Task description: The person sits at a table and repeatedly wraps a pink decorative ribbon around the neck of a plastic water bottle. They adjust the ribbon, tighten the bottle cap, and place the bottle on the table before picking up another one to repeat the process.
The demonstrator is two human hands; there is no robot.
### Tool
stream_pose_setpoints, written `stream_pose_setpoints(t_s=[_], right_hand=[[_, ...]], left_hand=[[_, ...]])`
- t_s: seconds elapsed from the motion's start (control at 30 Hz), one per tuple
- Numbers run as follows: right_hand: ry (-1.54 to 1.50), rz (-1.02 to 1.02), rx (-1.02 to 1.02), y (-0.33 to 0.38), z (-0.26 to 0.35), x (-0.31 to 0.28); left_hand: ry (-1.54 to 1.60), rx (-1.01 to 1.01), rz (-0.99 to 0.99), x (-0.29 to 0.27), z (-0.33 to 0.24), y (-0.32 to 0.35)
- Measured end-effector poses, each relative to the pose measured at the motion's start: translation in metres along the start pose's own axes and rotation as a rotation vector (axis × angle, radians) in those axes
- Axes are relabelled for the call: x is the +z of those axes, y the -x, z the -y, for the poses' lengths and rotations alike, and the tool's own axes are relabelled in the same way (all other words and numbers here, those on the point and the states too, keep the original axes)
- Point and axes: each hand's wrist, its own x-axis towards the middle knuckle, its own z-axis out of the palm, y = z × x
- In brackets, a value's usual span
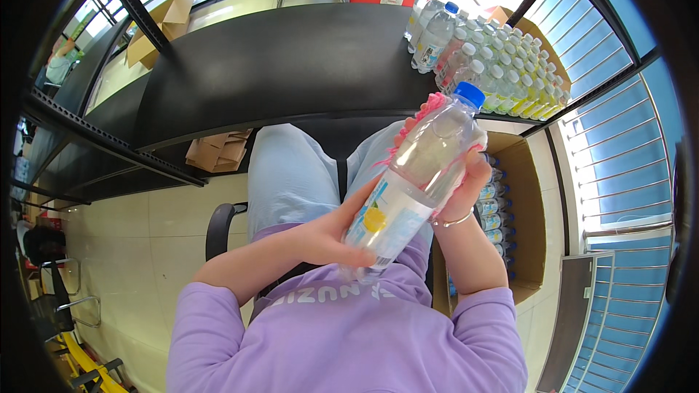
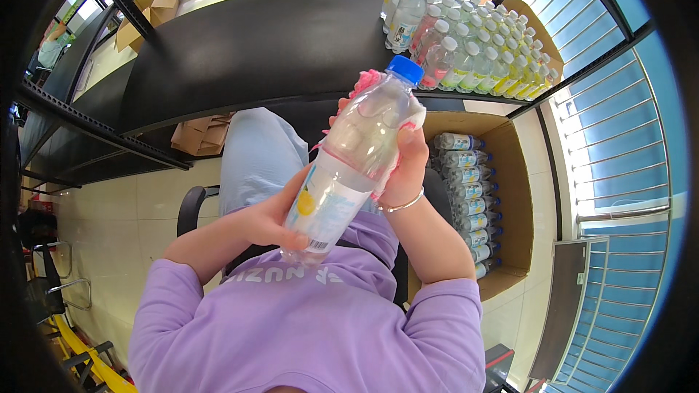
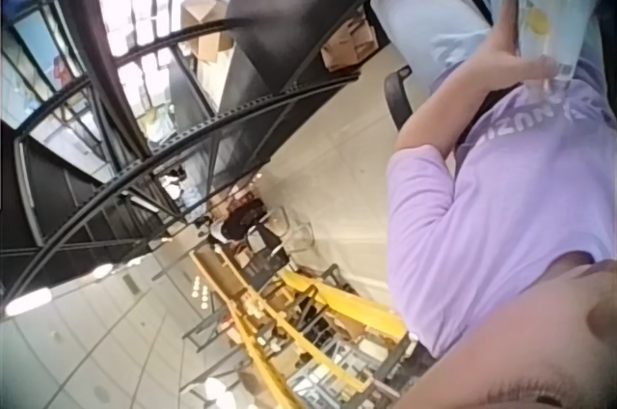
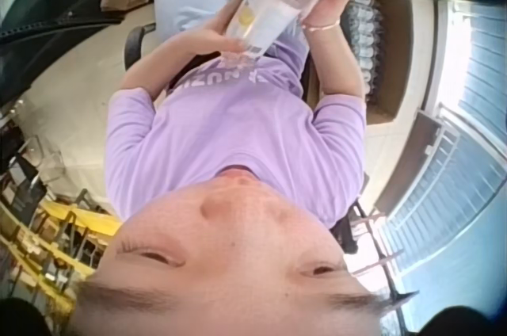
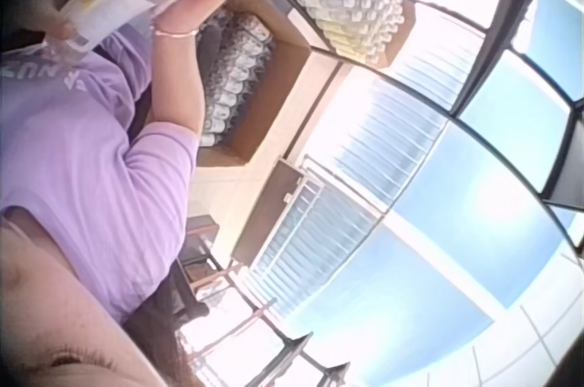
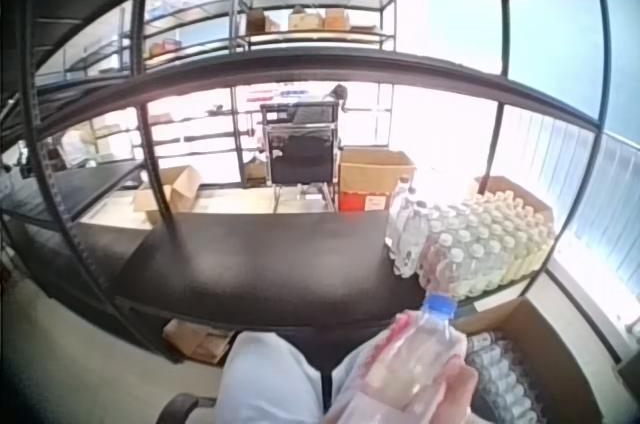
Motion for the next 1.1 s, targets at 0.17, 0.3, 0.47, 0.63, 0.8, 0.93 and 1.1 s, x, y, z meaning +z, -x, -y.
stream_pose_setpoints(t_s=[0.17, 0.3, 0.47, 0.63, 0.8, 0.93, 1.1], right_hand=[[0.005, -0.037, -0.051, -0.001, 0.001, -0.003], [0.018, -0.079, -0.147, -0.002, 0.006, -0.005], [0.305, -0.174, -0.229, 0.003, -0.003, -0.011], [0.329, -0.110, -0.260, 0.011, -0.008, -0.003], [0.238, -0.020, -0.158, 0.011, -0.007, 0.002], [0.069, 0.045, -0.141, 0.012, -0.012, 0.007], [-0.070, 0.010, 0.094, 0.022, -0.010, 0.018]], left_hand=[[-0.028, -0.033, -0.133, 0.001, 0.001, 0.003], [-0.154, -0.002, -0.220, -0.003, -0.002, 0.002], [-0.118, -0.045, -0.344, 0.009, -0.001, 0.003], [-0.519, -0.111, -0.345, 0.016, -0.014, 0.002], [-0.551, -0.169, -0.318, 0.016, -0.012, 0.003], [-0.292, -0.169, -0.144, 0.006, 0.008, 0.005], [0.261, -0.205, 0.208, -0.004, 0.035, 0.007]])
